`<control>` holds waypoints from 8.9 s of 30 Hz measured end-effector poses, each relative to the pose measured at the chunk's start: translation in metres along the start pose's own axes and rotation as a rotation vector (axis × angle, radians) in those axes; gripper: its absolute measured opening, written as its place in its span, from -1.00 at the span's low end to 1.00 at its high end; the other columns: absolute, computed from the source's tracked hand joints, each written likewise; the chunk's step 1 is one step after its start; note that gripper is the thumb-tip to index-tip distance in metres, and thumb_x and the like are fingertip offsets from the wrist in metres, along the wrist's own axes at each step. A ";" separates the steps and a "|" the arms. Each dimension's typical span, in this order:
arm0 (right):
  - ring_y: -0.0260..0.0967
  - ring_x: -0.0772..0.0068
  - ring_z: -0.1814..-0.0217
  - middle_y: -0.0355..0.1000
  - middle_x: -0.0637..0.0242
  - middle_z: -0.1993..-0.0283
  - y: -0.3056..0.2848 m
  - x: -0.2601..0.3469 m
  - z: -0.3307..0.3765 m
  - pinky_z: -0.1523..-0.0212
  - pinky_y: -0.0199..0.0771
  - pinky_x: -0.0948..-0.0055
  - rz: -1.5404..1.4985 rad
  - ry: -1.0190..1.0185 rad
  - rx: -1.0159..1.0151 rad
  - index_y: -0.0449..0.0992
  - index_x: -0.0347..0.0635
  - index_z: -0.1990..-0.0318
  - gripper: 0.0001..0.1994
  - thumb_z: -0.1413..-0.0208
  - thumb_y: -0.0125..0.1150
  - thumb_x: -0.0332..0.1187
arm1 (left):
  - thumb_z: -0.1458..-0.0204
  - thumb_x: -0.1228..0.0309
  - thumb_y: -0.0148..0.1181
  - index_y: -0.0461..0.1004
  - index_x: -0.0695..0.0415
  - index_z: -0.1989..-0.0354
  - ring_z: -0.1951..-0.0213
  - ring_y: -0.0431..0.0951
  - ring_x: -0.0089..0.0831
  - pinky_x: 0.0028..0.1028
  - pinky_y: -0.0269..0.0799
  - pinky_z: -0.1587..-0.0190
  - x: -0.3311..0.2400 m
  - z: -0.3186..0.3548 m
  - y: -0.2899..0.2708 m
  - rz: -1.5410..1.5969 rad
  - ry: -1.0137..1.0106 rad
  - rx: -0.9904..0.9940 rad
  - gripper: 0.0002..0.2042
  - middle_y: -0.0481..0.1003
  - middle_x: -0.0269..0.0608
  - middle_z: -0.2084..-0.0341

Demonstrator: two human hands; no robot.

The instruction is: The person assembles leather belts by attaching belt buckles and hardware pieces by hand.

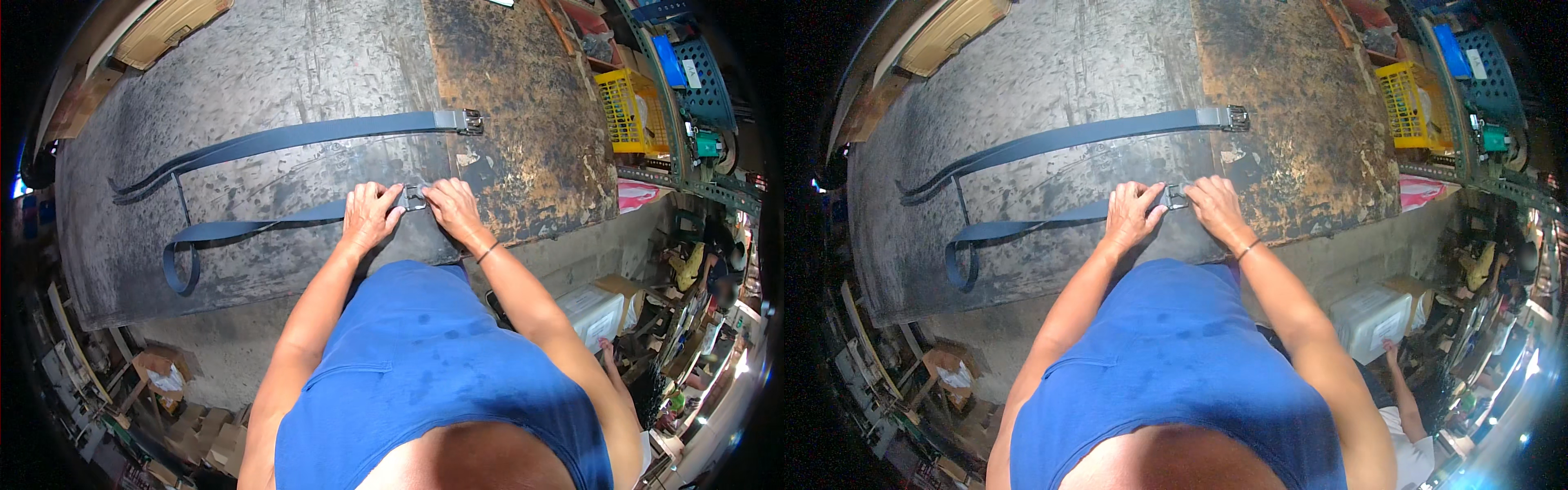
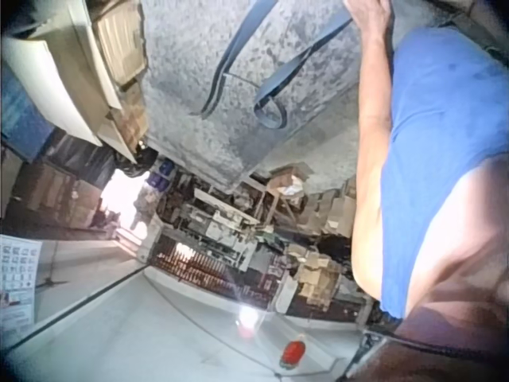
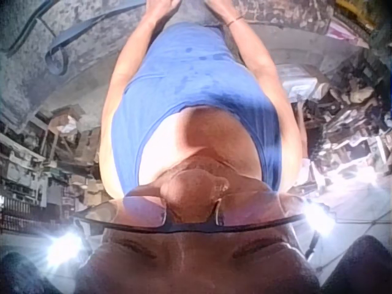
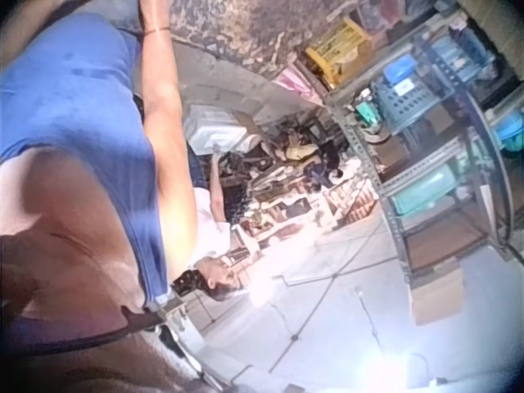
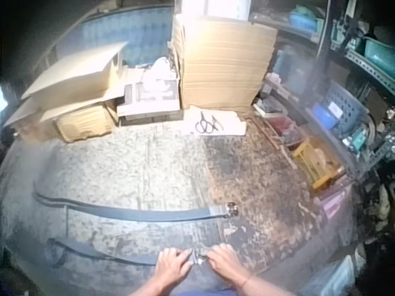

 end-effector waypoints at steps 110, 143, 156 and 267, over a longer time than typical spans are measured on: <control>0.43 0.14 0.12 0.38 0.28 0.27 -0.025 -0.017 -0.019 0.16 0.52 0.18 0.096 0.199 0.173 0.59 0.00 0.28 -0.83 0.06 0.23 -0.47 | 0.07 0.21 0.38 0.51 -0.11 -0.10 0.10 0.36 -0.18 -0.21 0.30 0.05 0.008 -0.002 0.002 0.024 0.060 -0.016 -0.52 0.39 -0.20 0.19; 0.48 0.00 0.13 0.47 0.11 0.19 -0.054 -0.020 0.048 0.11 0.48 0.21 -0.203 0.543 -0.102 0.58 -0.17 0.12 -0.82 -0.13 0.18 -0.42 | -0.08 0.33 0.24 0.54 0.11 0.20 0.30 0.54 -0.05 -0.12 0.45 0.24 0.011 -0.024 -0.017 0.022 0.193 0.072 -0.83 0.50 -0.08 0.42; 0.41 0.16 0.19 0.48 0.29 0.27 0.002 0.019 -0.061 0.17 0.48 0.28 -0.130 0.131 -0.205 0.62 -0.09 0.19 -0.82 -0.01 0.32 -0.46 | -0.01 0.36 0.26 0.50 0.00 0.18 0.28 0.39 -0.22 -0.24 0.25 0.27 0.015 -0.021 0.010 -0.256 0.078 -0.223 -0.80 0.35 -0.25 0.40; 0.33 0.16 0.05 0.40 0.33 0.29 -0.008 -0.017 -0.024 -0.02 0.32 0.20 -0.014 -0.017 -0.018 0.62 0.01 0.21 -0.76 0.08 0.23 -0.49 | 0.02 0.34 0.33 0.54 0.10 0.20 0.23 0.51 -0.11 -0.20 0.45 0.16 -0.018 0.026 -0.005 0.060 0.058 -0.024 -0.77 0.45 -0.16 0.36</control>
Point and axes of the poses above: each hand's wrist, its own z-axis away from the middle knuckle, its own y-axis out of the palm, x = y × z, the point moved 1 cm from there along -z, towards the middle knuckle
